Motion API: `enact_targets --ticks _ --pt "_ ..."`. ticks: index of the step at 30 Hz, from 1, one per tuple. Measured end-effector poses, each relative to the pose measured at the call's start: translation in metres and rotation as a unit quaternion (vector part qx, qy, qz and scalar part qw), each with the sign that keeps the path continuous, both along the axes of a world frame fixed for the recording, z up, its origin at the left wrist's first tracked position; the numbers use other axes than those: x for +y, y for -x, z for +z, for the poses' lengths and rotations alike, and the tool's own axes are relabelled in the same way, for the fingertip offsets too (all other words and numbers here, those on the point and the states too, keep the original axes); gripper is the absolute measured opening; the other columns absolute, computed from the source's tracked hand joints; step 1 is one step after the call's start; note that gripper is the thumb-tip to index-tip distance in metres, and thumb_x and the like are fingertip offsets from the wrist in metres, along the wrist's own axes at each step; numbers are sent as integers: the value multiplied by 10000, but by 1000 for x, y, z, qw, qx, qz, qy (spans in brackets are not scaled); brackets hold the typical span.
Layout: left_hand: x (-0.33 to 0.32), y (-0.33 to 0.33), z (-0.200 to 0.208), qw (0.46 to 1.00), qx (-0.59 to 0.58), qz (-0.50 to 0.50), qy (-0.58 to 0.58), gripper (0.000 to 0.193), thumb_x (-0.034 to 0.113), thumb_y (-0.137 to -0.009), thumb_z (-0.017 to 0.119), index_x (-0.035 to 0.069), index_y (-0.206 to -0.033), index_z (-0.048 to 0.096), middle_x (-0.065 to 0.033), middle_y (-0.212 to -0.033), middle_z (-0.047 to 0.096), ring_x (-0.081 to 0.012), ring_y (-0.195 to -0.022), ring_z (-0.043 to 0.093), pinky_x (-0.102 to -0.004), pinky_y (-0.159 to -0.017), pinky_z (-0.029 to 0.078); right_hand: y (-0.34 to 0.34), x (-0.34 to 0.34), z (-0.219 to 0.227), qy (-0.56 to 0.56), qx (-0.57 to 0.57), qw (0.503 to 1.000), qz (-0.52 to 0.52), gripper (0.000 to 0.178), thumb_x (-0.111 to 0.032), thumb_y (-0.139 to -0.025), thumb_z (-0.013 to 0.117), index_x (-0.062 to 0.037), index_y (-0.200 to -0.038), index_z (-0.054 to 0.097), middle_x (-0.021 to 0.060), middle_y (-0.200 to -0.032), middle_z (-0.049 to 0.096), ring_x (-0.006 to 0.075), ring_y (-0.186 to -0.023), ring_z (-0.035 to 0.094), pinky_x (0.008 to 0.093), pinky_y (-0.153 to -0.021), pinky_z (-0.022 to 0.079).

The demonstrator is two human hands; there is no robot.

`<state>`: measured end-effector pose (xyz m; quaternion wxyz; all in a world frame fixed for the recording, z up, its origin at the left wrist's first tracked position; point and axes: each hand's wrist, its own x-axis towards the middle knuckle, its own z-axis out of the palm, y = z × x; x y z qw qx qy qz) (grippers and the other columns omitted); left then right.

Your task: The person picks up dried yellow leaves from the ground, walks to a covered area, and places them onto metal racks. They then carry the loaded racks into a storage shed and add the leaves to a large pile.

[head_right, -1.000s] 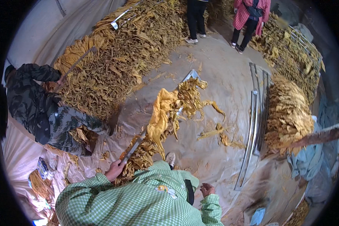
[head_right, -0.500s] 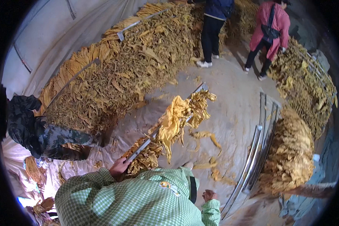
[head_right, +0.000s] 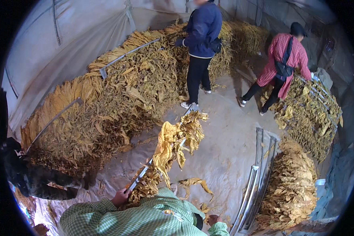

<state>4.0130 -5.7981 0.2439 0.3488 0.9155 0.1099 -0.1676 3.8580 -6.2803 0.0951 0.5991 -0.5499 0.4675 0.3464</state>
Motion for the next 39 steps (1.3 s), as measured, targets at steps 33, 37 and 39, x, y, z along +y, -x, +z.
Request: enact_targets --ticks 33,37,39 --pt "-41 -161 -39 987 114 82 77 355 316 -796 522 -26 -707 550 -83 -540 519 -147 -503 490 -321 -467 379 -226 -12 52 147 -231 954 121 216 -31 -756 527 20 -964 557 123 -815 624 186 -705 618 290 -610 507" --pt "-78 -191 -54 978 161 98 83 329 303 -811 511 -7 -705 540 -49 -541 499 -123 -502 473 -300 -454 368 -253 -63 37 155 -199 960 117 224 -21 -763 522 37 -977 550 138 -817 618 184 -694 616 277 -618 504" --pt "-114 -206 -43 974 158 117 110 324 305 -827 489 12 -690 514 -14 -539 448 -89 -483 423 -273 -428 342 -269 -94 33 156 -205 960 106 224 -18 -760 513 38 -974 551 141 -809 618 178 -676 612 279 -612 504"
